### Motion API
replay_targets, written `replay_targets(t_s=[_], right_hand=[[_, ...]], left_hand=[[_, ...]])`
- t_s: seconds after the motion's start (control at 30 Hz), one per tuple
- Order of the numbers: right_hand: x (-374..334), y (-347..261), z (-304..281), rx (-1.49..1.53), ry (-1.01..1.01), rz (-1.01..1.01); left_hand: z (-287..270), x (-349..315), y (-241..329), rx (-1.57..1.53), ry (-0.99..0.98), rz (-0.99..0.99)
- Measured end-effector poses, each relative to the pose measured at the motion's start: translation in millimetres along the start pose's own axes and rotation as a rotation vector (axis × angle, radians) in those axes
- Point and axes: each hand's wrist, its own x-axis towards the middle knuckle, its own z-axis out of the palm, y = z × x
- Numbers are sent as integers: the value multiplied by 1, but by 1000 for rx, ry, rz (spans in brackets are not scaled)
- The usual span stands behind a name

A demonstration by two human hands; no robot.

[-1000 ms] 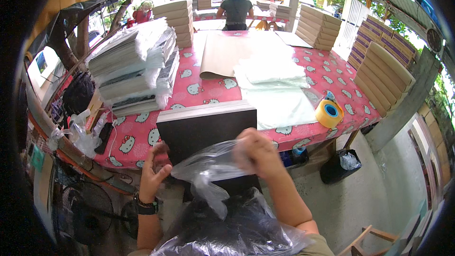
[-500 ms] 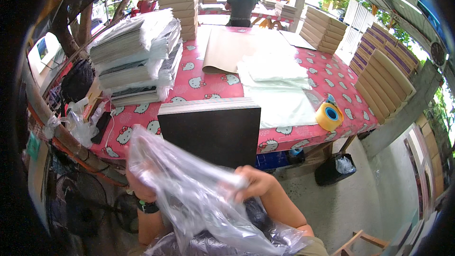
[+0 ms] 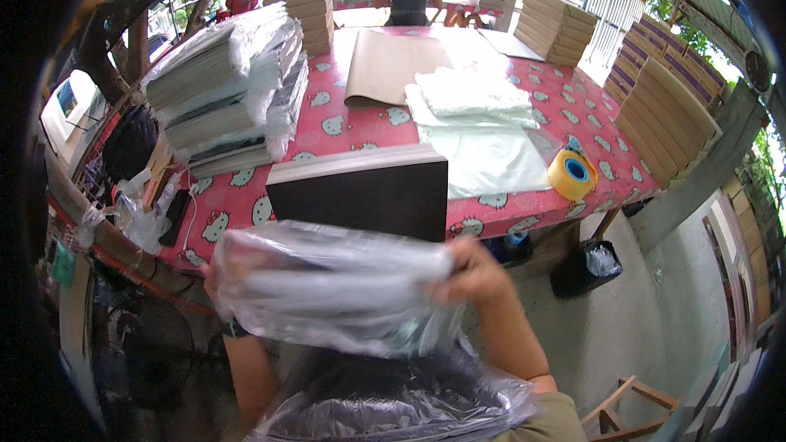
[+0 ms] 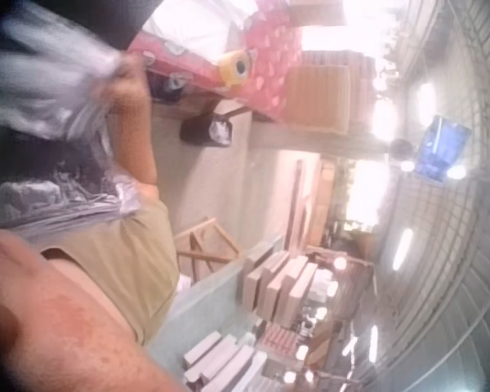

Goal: The person places black albums into clear plastic sleeves one by one at a table in a workspace.

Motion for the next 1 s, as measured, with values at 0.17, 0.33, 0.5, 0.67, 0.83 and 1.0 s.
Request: replay_targets(t_s=[0.17,0.33,0.5,0.67,0.83,1.0], right_hand=[[29,-23,-5,-1001,695,-105],[41,-24,-26,-1628,614,-76],[36,-27,-20,-1564,660,-142],[33,-30,-23,-1686,591,-59],[15,-55,-3,-1054,754,-83],[5,-57,-22,-82,483,303]], left_hand=[[39,46,-8,904,143,295],[63,67,-9,1519,232,760],[62,67,-9,1659,79,773],[67,54,-5,1763,112,875],[74,35,12,1467,73,740],[53,25,17,114,157,-322]])
